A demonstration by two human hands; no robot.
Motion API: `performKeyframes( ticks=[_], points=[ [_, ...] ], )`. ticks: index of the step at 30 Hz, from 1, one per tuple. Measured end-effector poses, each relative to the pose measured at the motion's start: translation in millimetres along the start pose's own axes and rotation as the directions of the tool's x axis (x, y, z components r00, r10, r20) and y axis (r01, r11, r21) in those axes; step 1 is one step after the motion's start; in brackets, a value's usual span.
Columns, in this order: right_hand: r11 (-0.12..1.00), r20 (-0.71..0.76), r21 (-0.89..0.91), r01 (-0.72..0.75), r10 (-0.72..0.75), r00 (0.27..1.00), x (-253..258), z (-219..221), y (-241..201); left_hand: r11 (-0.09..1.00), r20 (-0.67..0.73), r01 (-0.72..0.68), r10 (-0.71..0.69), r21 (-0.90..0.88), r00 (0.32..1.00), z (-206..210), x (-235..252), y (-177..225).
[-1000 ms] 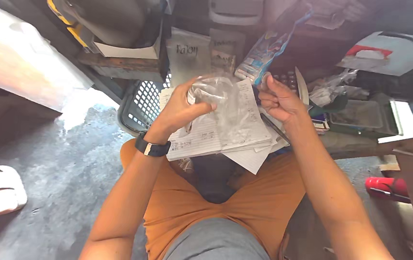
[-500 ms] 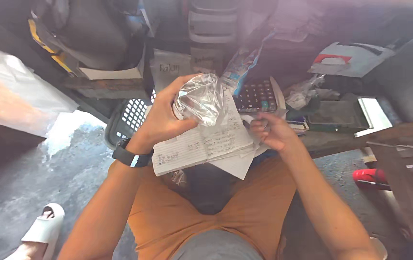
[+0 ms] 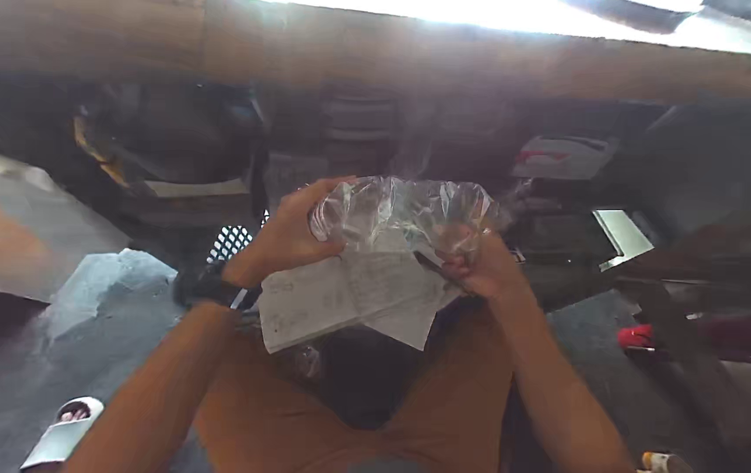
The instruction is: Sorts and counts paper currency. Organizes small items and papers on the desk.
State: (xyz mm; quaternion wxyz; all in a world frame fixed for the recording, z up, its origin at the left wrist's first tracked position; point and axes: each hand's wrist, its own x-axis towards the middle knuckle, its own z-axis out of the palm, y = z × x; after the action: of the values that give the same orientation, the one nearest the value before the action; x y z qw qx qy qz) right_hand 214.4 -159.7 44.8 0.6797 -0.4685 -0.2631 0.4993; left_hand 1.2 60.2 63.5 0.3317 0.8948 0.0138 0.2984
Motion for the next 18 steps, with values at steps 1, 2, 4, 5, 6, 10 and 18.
performKeyframes(
  ticks=[1, 2, 4, 5, 6, 10, 18],
  points=[
    [0.999, -0.015, -0.037, 0.01, -0.011, 1.0, -1.8, 1.2, 0.0, 1.0, 0.016, -0.004, 0.004, 0.022, 1.0, -0.4, 0.0, -1.6],
    [0.997, -0.028, -0.075, 0.008, -0.01, 1.0, -2.1, 2.3, 0.4, 0.997, 0.044, -0.014, 0.011, 0.071, 0.999, -1.0, -0.5, -4.2],
    [0.995, -0.042, -0.099, 0.016, -0.02, 0.999, 1.3, 1.4, 1.0, 0.971, 0.103, -0.041, 0.018, 0.235, 0.995, -4.8, 0.3, -14.3],
    [0.996, -0.072, -0.088, 0.027, -0.033, 0.997, 3.0, 1.1, 1.9, 0.947, 0.144, -0.046, -0.001, 0.319, 0.99, -8.6, 0.0, -23.0],
    [0.994, -0.118, -0.104, 0.033, -0.045, 0.992, 3.4, 2.5, 2.3, 0.928, 0.173, -0.024, -0.044, 0.372, 0.984, -12.2, -1.9, -32.1],
    [0.798, -0.322, -0.603, 0.021, -0.267, 0.908, 10.5, -7.0, 16.4, 0.918, 0.206, -0.003, -0.086, 0.397, 0.975, -7.9, -18.3, -60.3],
    [0.351, -0.123, -0.936, -0.038, -0.224, 0.967, 6.3, -18.5, 2.8, 0.968, 0.159, 0.043, -0.085, 0.246, 0.984, 18.3, -31.8, -64.3]
  ],
)
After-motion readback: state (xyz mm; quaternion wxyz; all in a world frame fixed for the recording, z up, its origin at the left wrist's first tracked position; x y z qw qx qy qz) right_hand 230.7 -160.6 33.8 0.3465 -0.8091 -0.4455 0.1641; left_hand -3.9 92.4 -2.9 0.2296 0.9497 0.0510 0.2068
